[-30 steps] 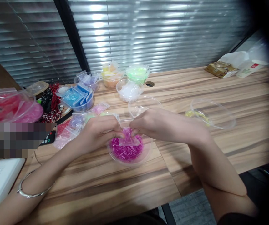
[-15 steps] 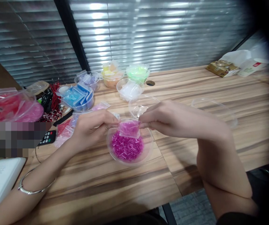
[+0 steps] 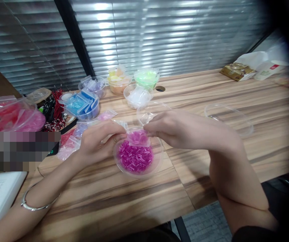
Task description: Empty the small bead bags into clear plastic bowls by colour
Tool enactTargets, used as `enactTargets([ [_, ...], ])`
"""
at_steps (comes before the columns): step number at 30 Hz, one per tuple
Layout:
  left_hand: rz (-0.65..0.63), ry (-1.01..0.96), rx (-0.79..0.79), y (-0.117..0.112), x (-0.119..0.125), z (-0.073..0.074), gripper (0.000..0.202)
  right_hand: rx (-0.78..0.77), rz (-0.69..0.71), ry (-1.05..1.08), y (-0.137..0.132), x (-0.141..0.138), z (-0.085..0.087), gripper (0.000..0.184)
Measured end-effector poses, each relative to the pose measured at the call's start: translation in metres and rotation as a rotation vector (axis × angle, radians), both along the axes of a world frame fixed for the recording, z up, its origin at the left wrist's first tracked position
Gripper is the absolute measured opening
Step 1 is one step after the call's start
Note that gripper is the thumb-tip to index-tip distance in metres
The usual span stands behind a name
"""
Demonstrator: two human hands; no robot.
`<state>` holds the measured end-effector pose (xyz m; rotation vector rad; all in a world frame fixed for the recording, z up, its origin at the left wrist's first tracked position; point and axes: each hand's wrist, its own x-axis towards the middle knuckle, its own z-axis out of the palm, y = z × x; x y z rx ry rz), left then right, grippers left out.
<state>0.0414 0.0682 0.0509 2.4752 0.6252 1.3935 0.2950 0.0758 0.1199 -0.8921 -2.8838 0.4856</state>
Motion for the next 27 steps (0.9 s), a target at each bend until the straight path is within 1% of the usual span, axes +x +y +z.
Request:
enactTargets([
  [4, 0.008, 0.010, 0.015, 0.000, 0.000, 0.002, 0.023, 0.035, -0.012, -0.022, 0.000, -0.008, -0.002, 0.019],
  [8, -0.063, 0.084, 0.002, -0.004, 0.005, 0.000, 0.023, 0.064, 0.027, -0.106, 0.000, -0.021, -0.009, 0.018],
  [10, -0.080, 0.101, 0.009, -0.003, 0.004, 0.000, 0.025, 0.065, 0.016, -0.104, 0.001, -0.020, -0.010, 0.018],
  [12, -0.045, 0.082, 0.013, 0.001, 0.000, 0.002, 0.024, 0.064, -0.014, -0.062, 0.003, -0.012, -0.007, 0.018],
  [15, 0.006, 0.056, -0.026, 0.006, -0.008, 0.004, 0.022, 0.056, -0.033, -0.007, 0.004, -0.003, -0.002, 0.019],
  [18, -0.010, 0.032, -0.017, 0.006, -0.008, 0.004, 0.022, 0.059, -0.034, -0.015, 0.002, -0.007, -0.001, 0.019],
  [19, -0.022, 0.027, -0.006, 0.004, -0.006, 0.003, 0.022, 0.051, -0.021, -0.027, 0.001, -0.011, -0.002, 0.019],
  [22, -0.086, 0.066, -0.011, -0.001, 0.002, -0.001, 0.024, -0.001, 0.075, -0.086, -0.002, -0.025, -0.005, 0.019],
  [24, -0.121, 0.102, -0.007, -0.002, 0.004, -0.002, 0.027, -0.004, 0.094, -0.114, -0.002, -0.029, -0.006, 0.018],
  [27, -0.081, 0.092, 0.025, 0.003, 0.000, 0.001, 0.023, 0.037, 0.012, -0.090, 0.000, -0.022, -0.005, 0.018],
])
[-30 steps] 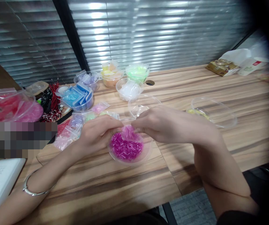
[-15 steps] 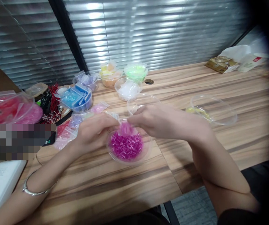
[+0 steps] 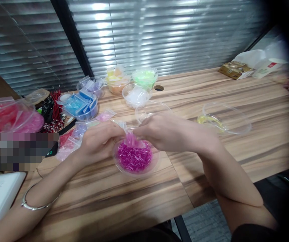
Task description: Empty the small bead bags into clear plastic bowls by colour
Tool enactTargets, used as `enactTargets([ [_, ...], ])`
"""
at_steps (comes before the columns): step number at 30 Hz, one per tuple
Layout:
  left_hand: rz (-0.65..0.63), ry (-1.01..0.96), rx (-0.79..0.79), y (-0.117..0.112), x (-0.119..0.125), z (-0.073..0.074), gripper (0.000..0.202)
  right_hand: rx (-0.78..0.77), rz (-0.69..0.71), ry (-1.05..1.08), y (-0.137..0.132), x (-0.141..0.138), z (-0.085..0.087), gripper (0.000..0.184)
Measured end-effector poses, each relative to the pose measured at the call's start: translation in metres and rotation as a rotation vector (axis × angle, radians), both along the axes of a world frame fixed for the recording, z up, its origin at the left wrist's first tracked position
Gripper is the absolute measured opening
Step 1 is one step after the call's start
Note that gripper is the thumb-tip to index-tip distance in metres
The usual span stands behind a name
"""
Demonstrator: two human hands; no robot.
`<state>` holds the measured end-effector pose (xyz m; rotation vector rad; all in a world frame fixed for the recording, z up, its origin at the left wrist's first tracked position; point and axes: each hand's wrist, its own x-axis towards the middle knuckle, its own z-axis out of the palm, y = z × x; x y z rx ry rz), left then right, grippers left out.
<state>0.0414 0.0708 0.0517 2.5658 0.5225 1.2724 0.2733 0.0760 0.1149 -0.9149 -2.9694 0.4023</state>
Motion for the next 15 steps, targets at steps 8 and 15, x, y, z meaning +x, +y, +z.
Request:
enactTargets([
  [8, 0.080, 0.059, -0.069, 0.013, -0.024, 0.005, 0.021, -0.011, -0.066, 0.121, 0.004, 0.023, 0.005, 0.026],
  [15, 0.039, 0.111, -0.094, 0.008, -0.017, 0.006, 0.014, -0.176, 0.113, 0.334, 0.006, 0.026, 0.005, 0.028],
])
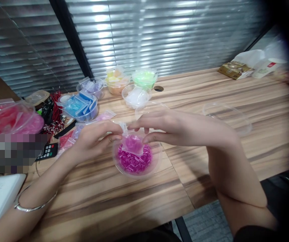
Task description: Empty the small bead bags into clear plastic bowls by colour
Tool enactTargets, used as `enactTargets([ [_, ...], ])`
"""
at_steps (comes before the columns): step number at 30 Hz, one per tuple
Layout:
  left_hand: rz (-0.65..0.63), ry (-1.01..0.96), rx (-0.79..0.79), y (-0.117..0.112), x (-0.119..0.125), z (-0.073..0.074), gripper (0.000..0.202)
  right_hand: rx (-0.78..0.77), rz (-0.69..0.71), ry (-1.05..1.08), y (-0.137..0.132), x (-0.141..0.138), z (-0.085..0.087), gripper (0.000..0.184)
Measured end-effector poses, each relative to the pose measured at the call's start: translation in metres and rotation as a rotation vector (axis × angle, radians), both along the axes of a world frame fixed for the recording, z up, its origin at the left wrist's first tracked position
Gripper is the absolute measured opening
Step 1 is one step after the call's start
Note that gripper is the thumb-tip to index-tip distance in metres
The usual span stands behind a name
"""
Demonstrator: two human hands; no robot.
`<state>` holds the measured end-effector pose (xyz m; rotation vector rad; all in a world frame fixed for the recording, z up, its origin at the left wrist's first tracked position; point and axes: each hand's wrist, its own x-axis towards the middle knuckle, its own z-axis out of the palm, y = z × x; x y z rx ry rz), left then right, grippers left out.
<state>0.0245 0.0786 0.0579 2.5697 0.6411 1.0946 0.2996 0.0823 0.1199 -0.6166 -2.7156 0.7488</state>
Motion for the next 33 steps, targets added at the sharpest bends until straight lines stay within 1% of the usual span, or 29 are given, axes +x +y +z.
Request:
enactTargets([
  [3, 0.019, -0.041, -0.044, -0.002, 0.006, -0.002, 0.011, -0.119, 0.088, 0.036, 0.001, -0.007, -0.004, 0.030],
  [5, 0.024, -0.055, -0.056, -0.003, 0.010, -0.003, 0.008, -0.138, 0.093, 0.051, 0.001, -0.012, -0.007, 0.027],
  [7, 0.017, -0.038, -0.052, -0.004, 0.012, -0.004, 0.007, -0.098, 0.068, 0.032, 0.001, -0.016, -0.008, 0.022],
  [11, 0.022, -0.015, -0.052, -0.005, 0.014, -0.004, 0.014, 0.034, 0.023, -0.095, -0.002, -0.018, -0.007, 0.015],
  [13, 0.021, -0.010, -0.103, -0.005, 0.013, -0.005, 0.019, 0.061, -0.008, -0.107, -0.002, -0.015, -0.004, 0.016],
  [15, -0.013, 0.001, -0.215, -0.003, 0.012, -0.006, 0.031, 0.075, -0.030, -0.054, -0.001, -0.011, -0.001, 0.015],
  [17, -0.067, 0.024, -0.298, -0.002, 0.011, -0.007, 0.056, 0.100, -0.033, 0.040, 0.000, -0.006, 0.001, 0.013],
  [18, -0.086, 0.042, -0.290, -0.001, 0.011, -0.008, 0.070, 0.117, -0.037, 0.080, 0.000, -0.004, 0.002, 0.013],
  [19, -0.092, 0.064, -0.243, -0.001, 0.011, -0.009, 0.082, 0.131, -0.046, 0.105, 0.001, -0.002, 0.003, 0.012],
  [20, -0.085, 0.092, -0.169, -0.002, 0.012, -0.009, 0.089, 0.140, -0.058, 0.119, 0.002, 0.000, 0.003, 0.012],
  [21, -0.075, 0.120, -0.076, -0.002, 0.013, -0.009, 0.091, 0.145, -0.065, 0.121, 0.002, 0.000, 0.002, 0.011],
  [23, -0.043, 0.175, 0.094, -0.004, 0.015, -0.009, 0.084, 0.153, -0.070, 0.115, 0.003, 0.000, 0.000, 0.010],
  [25, -0.007, 0.204, 0.207, -0.006, 0.017, -0.009, 0.077, 0.161, -0.067, 0.112, 0.004, -0.003, -0.002, 0.010],
  [29, 0.063, 0.218, 0.450, -0.006, 0.016, -0.010, 0.074, 0.168, -0.095, 0.120, 0.003, -0.006, -0.002, 0.010],
  [31, 0.083, 0.222, 0.554, -0.005, 0.015, -0.011, 0.074, 0.113, -0.128, 0.137, 0.001, -0.005, -0.001, 0.012],
  [33, 0.109, 0.204, 0.589, -0.004, 0.014, -0.010, 0.074, 0.005, -0.148, 0.142, 0.002, -0.003, -0.002, 0.023],
])
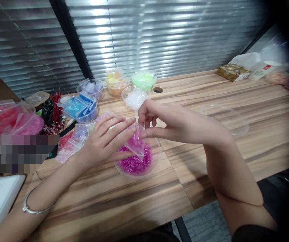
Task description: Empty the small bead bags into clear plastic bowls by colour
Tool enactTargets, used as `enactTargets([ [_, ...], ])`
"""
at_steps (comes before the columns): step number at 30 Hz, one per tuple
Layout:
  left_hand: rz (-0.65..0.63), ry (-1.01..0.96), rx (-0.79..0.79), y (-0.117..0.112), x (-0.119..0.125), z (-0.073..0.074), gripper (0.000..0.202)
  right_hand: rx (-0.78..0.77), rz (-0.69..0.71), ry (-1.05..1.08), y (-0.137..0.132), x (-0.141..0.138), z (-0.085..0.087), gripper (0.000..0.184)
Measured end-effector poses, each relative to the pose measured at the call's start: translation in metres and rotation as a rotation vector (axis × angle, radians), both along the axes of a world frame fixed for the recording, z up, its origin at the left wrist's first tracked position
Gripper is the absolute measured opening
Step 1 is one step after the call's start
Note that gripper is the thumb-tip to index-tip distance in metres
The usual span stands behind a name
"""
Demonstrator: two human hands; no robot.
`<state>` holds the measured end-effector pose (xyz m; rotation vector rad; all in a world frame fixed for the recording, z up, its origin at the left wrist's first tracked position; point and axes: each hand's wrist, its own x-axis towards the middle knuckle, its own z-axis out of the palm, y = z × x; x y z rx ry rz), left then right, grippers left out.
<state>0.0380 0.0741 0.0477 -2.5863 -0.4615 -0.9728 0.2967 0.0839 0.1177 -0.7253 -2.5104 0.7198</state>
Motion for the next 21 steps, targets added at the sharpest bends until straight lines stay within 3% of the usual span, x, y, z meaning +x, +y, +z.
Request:
enactTargets([
  [3, 0.018, -0.060, 0.031, -0.001, -0.002, 0.001, 0.074, -0.245, 0.060, -0.046, 0.004, -0.001, -0.008, 0.045],
  [5, 0.018, -0.070, 0.051, -0.002, -0.003, 0.001, 0.071, -0.422, 0.176, -0.072, 0.009, -0.006, -0.018, 0.055],
  [8, 0.013, -0.053, 0.099, -0.003, -0.005, 0.000, 0.060, -0.569, 0.360, -0.070, 0.017, -0.018, -0.033, 0.052],
  [14, 0.006, -0.039, 0.167, -0.003, -0.006, -0.004, 0.052, -0.522, 0.455, 0.099, 0.020, -0.024, -0.036, 0.052],
  [17, 0.021, -0.012, 0.148, -0.005, -0.006, -0.005, 0.050, -0.440, 0.378, 0.020, 0.019, -0.020, -0.031, 0.059],
  [21, 0.020, 0.077, 0.237, -0.005, -0.006, -0.006, 0.057, -0.350, 0.336, -0.065, 0.018, -0.017, -0.028, 0.060],
])
